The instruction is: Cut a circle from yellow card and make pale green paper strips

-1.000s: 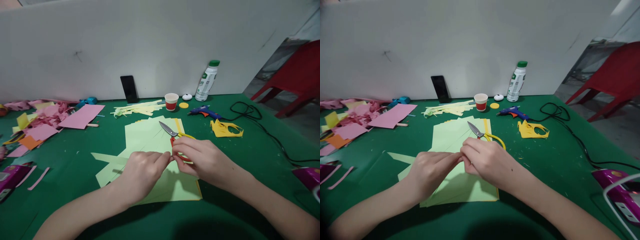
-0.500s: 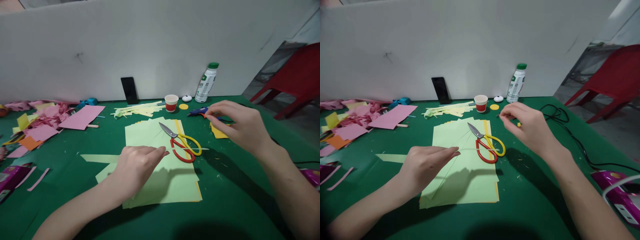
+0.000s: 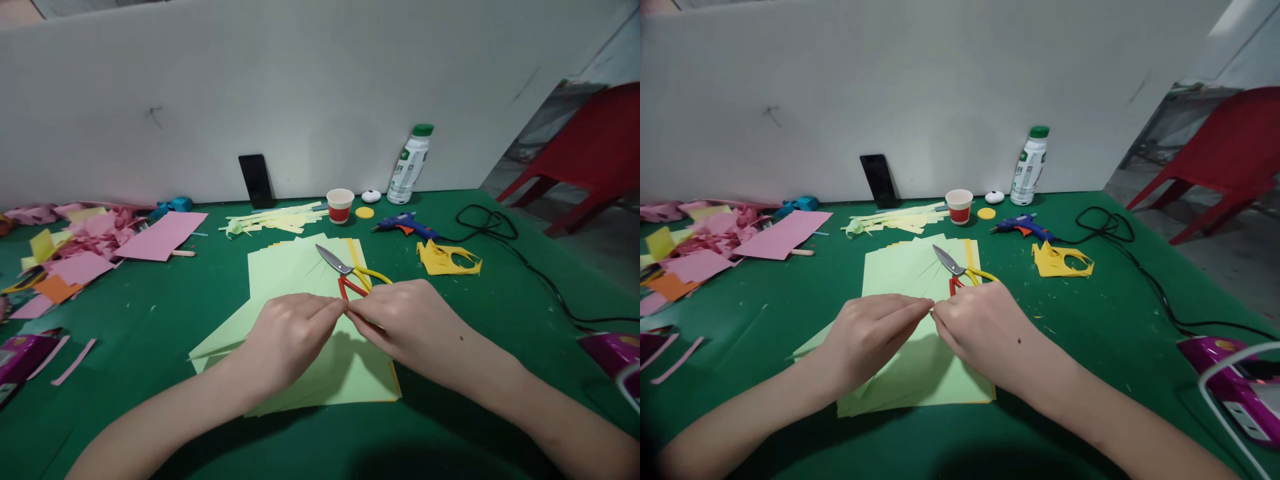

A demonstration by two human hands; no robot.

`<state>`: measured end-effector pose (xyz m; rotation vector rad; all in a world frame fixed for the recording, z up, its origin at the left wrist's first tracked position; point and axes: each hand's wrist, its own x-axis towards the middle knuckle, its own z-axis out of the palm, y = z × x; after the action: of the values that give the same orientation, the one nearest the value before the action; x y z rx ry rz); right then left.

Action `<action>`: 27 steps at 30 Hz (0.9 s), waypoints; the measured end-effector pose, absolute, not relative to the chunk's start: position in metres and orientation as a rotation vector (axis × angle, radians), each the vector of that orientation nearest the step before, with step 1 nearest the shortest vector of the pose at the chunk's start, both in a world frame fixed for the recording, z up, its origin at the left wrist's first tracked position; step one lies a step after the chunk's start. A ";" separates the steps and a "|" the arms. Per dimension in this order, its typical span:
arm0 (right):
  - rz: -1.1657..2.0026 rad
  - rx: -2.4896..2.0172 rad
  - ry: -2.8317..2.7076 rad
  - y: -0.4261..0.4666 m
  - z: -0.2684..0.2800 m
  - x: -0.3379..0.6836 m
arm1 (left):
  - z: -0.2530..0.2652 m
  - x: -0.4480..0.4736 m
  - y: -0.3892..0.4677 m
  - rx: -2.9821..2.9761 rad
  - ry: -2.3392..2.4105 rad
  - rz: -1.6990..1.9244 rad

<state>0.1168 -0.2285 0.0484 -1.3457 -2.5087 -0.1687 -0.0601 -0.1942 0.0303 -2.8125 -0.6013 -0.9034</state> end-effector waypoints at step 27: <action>0.042 -1.351 -2.317 -0.220 0.068 0.165 | 0.039 -0.066 -0.153 -3.258 -1.438 -0.777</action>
<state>0.1650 -0.2195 0.0683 -1.3507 -2.3172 0.0419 -0.0661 -0.1531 0.0389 -3.2578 -1.4381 -0.7766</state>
